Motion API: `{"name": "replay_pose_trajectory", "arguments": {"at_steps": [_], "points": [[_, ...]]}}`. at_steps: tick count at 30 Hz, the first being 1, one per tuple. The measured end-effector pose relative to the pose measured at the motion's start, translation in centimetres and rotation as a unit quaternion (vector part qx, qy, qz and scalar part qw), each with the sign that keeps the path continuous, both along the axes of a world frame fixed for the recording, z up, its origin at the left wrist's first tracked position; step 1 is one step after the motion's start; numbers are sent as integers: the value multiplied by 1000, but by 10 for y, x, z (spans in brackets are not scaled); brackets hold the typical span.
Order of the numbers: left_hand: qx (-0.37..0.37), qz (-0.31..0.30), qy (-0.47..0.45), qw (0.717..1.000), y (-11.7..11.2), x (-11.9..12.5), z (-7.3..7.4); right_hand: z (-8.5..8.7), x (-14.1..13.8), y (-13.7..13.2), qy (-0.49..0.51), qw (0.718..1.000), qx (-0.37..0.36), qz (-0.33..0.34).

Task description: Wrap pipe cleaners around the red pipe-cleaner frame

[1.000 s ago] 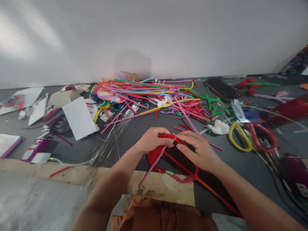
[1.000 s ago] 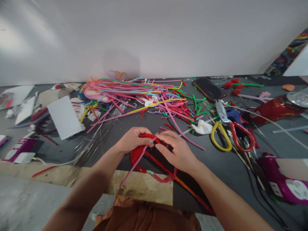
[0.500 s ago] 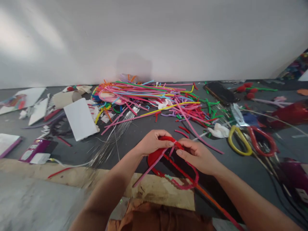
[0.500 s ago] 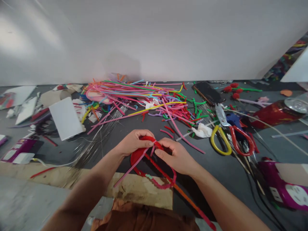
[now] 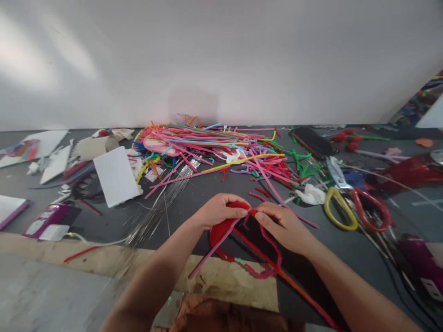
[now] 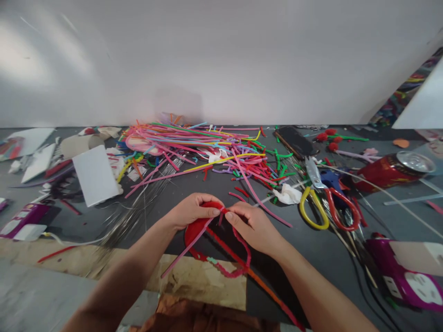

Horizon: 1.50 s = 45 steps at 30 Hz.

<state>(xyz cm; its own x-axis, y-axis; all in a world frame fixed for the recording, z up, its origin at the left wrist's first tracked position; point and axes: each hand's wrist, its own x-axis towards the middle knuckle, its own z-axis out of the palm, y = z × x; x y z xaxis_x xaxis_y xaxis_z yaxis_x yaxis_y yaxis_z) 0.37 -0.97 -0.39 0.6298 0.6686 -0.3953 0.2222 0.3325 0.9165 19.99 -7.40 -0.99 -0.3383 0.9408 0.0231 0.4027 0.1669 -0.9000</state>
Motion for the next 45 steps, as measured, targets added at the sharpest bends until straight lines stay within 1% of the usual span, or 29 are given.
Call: {"name": "replay_pose_trajectory", "arguments": {"at_steps": [4, 8, 11, 14, 17, 21, 27, 29, 32, 34, 41, 45], "points": [[-35, 3, -17, 999, 0, -1, -2, 1, 0, -3, -49, 998, 41, -5], [-47, 8, -31, 998, -1, -1, -2, -5, -3, -6, -126, 986, 101, -50], [-53, 15, -28, 998, -1, 0, -1, -12, -7, -7, -143, 977, 150, -55], [-79, 17, -39, 996, -2, 2, -1, -17, -10, -8, -155, 969, 185, -56], [-107, 21, -60, 992, -2, 3, -1, -16, -13, -9, -187, 956, 214, -72], [-110, 14, -66, 992, -4, 4, -2, -13, -14, -12, -222, 937, 258, -84], [-90, -25, -56, 994, -6, 4, -3, -11, -14, -13, -237, 929, 274, -71], [-63, -35, -62, 995, -5, 4, -4, -11, -14, -14, -244, 922, 292, -73], [0, -43, -69, 997, -4, 4, -5, -11, -14, -14, -254, 913, 311, -73], [19, -45, -65, 997, -3, 4, -6, -11, -14, -14, -253, 911, 318, -73], [8, -47, -66, 997, -4, 4, -6, -10, -13, -13, -195, 927, 312, -71], [16, -53, -53, 997, -3, 3, -6, -8, -12, -13, -170, 940, 285, -75]]}}
